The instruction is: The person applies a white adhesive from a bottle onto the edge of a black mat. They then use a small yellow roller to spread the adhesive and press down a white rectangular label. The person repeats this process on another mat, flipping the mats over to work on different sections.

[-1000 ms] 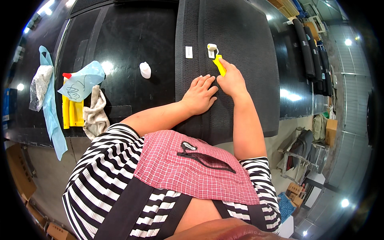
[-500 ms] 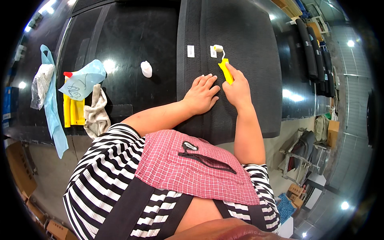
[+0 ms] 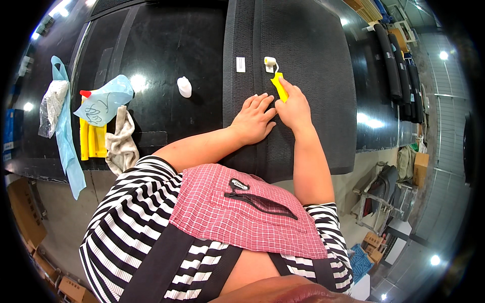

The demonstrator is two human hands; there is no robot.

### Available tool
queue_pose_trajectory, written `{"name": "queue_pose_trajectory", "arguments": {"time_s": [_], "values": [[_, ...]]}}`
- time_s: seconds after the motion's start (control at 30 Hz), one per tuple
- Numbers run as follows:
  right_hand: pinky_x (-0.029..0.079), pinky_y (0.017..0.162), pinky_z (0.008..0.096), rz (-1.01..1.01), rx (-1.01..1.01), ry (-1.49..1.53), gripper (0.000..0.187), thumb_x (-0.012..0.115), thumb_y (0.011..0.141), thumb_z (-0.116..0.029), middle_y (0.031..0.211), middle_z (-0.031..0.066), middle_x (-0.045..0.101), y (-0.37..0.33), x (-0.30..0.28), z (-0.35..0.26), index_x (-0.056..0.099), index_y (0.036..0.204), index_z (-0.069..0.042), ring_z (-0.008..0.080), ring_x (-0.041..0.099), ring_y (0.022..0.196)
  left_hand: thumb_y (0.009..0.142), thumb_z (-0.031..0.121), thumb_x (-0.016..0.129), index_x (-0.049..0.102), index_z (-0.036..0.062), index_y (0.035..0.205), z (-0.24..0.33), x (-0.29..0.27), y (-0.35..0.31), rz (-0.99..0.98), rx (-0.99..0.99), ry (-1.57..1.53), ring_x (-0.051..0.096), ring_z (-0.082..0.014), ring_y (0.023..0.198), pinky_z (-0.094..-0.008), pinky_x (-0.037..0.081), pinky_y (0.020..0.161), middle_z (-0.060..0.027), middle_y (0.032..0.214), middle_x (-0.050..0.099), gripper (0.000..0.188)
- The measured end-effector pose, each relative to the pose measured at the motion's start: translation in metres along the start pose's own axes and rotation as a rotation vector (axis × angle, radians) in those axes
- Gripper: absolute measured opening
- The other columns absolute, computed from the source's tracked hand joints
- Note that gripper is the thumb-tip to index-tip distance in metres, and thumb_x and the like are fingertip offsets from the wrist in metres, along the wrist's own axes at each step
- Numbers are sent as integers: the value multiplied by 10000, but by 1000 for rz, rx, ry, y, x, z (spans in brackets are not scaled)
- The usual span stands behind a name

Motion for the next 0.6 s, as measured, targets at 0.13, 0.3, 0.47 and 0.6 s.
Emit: {"name": "queue_pose_trajectory", "arguments": {"time_s": [0.13, 0.3, 0.47, 0.6], "values": [[498, 1020, 431, -36, 16, -24, 641, 629, 835, -125, 1258, 168, 639, 13, -1, -5, 548, 1470, -134, 353, 623, 1185, 933, 316, 658, 600, 97, 1321, -1, 1, 0, -17, -10, 12, 348, -359, 1467, -512, 224, 1226, -189, 1514, 449, 449], [494, 1024, 430, -4, -9, -13, 645, 641, 824, -126, 1234, 191, 644, 22, 0, -1, 555, 1463, -122, 362, 624, 1176, 917, 291, 679, 600, 95, 1326, 0, -1, 0, -3, 5, 0, 368, -365, 1452, -515, 247, 1216, -189, 1488, 462, 460], [495, 1004, 426, 114, -76, 162, 631, 616, 817, -119, 1189, 201, 649, 25, -8, 6, 569, 1446, -109, 368, 632, 1140, 911, 286, 687, 638, 96, 1265, 1, -2, 0, 8, 5, -23, 369, -363, 1451, -512, 257, 1212, -182, 1491, 463, 406], [502, 982, 423, 107, -53, 182, 627, 603, 815, -114, 1171, 193, 648, -1, -21, 0, 575, 1442, -119, 371, 636, 1108, 911, 287, 685, 632, 90, 1258, -1, -3, 0, 22, 9, -15, 369, -362, 1453, -512, 262, 1208, -181, 1500, 459, 403]]}}
Point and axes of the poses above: each hand's wrist, its own y-axis towards the middle knuckle, its own x-axis out of the palm, z = x × y, the point moved 6 cm from there along y, towards the middle knuckle
